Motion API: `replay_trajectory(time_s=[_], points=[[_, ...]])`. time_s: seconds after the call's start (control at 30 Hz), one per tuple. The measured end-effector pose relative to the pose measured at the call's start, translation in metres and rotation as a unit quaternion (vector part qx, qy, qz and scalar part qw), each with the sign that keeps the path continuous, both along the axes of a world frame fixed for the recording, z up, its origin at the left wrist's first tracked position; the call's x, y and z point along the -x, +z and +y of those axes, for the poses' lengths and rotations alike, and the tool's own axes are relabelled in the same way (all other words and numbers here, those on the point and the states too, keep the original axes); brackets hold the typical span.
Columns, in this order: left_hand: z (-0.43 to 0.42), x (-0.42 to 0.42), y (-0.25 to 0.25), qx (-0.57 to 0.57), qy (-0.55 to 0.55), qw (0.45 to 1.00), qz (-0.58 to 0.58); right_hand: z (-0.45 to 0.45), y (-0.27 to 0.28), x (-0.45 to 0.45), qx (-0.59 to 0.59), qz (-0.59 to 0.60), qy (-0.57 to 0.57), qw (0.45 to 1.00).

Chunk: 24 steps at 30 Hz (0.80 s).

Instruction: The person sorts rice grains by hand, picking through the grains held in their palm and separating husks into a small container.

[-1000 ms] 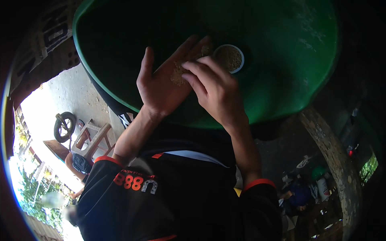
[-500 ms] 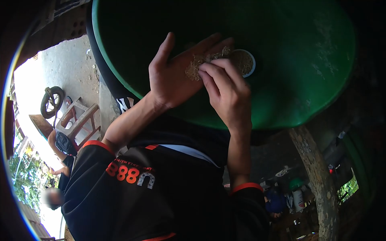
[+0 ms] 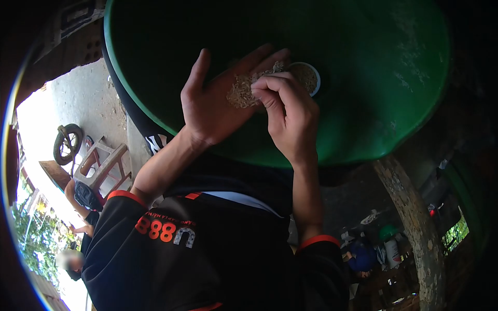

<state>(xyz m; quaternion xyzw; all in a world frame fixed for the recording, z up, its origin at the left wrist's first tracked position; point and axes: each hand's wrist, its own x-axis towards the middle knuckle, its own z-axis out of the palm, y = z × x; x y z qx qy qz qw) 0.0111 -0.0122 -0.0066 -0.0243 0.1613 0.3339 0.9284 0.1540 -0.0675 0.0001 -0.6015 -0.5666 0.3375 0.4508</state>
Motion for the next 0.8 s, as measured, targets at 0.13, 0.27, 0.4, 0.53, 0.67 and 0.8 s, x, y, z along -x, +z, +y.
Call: replay_trajectory(time_s=[0.13,0.27,0.4,0.53,0.67,0.8], points=[[0.002,0.0,0.001,0.013,-0.003,1.0,-0.006,-0.002,0.004,-0.009,0.039,0.11,-0.015,0.993],[0.004,-0.002,-0.001,0.045,0.015,0.999,-0.005,-0.006,0.002,-0.028,0.018,0.096,-0.089,0.991],[0.005,-0.001,-0.002,0.058,0.032,0.998,0.003,-0.009,-0.005,-0.045,0.096,-0.064,-0.139,0.984],[0.006,0.002,-0.002,0.056,0.073,0.996,-0.006,-0.014,-0.02,-0.047,0.125,-0.244,-0.157,0.949],[0.008,0.005,-0.001,0.066,0.125,0.988,-0.063,-0.005,-0.002,-0.034,0.082,-0.188,-0.134,0.969],[0.008,0.009,0.003,0.06,0.124,0.989,-0.054,0.007,0.011,-0.01,-0.041,-0.174,-0.061,0.982]])
